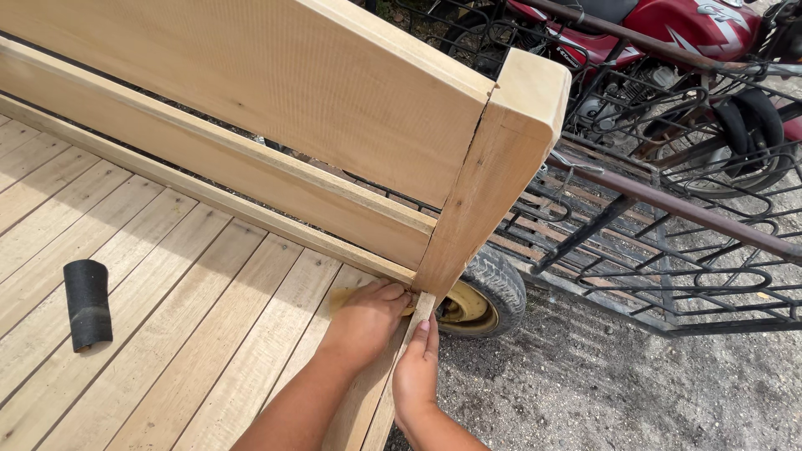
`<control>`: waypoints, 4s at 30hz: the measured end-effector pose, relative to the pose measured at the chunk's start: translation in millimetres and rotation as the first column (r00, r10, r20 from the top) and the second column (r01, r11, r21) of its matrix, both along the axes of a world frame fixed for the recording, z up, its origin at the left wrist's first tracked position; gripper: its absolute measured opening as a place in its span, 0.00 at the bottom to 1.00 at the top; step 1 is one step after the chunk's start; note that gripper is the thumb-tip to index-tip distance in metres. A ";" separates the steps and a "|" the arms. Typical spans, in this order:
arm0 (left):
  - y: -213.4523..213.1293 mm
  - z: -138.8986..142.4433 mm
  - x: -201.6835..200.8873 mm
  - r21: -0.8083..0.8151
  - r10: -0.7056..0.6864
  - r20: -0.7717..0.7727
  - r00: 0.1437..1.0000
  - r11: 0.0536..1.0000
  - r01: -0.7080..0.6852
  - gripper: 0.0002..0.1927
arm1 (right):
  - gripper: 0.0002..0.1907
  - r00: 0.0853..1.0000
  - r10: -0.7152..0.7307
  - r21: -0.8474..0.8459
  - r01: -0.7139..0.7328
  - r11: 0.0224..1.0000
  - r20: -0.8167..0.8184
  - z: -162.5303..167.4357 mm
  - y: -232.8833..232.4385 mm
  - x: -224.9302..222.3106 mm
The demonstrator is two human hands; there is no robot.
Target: The person sands the wooden planks and edge rails of a large unfinished wooden furniture frame using a sanding block, working across the seat surface and along the side edges. They then pick up and handle sheets of sandpaper from the frame before setting the block down.
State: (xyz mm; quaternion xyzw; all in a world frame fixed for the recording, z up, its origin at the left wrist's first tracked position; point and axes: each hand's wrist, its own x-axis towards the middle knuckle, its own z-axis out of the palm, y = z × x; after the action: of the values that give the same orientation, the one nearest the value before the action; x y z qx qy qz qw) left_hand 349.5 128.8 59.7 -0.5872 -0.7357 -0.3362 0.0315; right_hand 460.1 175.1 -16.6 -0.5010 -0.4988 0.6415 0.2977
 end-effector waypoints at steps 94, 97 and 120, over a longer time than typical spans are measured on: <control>-143.8 64.0 -41.3 -0.225 0.520 0.487 0.702 0.851 -0.475 0.13 | 0.56 -0.107 0.298 -0.094 -0.994 -0.058 0.949 157.0 -84.5 1.8; -123.8 39.7 -40.8 0.000 0.443 0.445 0.778 0.869 -0.495 0.10 | 0.56 0.066 0.139 0.050 -0.992 0.113 0.988 129.3 -50.1 -4.8; -22.4 -50.1 33.1 -0.222 0.081 -0.059 0.995 0.971 -0.092 0.28 | 0.28 0.906 0.422 0.226 -0.409 0.884 -0.010 -21.7 17.8 79.2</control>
State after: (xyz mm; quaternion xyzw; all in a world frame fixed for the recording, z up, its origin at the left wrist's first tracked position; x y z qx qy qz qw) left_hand 382.6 106.4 9.6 -0.5624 -0.7928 -0.2347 -0.0025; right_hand 539.3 192.9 -38.3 -0.3277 -0.6531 0.6460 0.2209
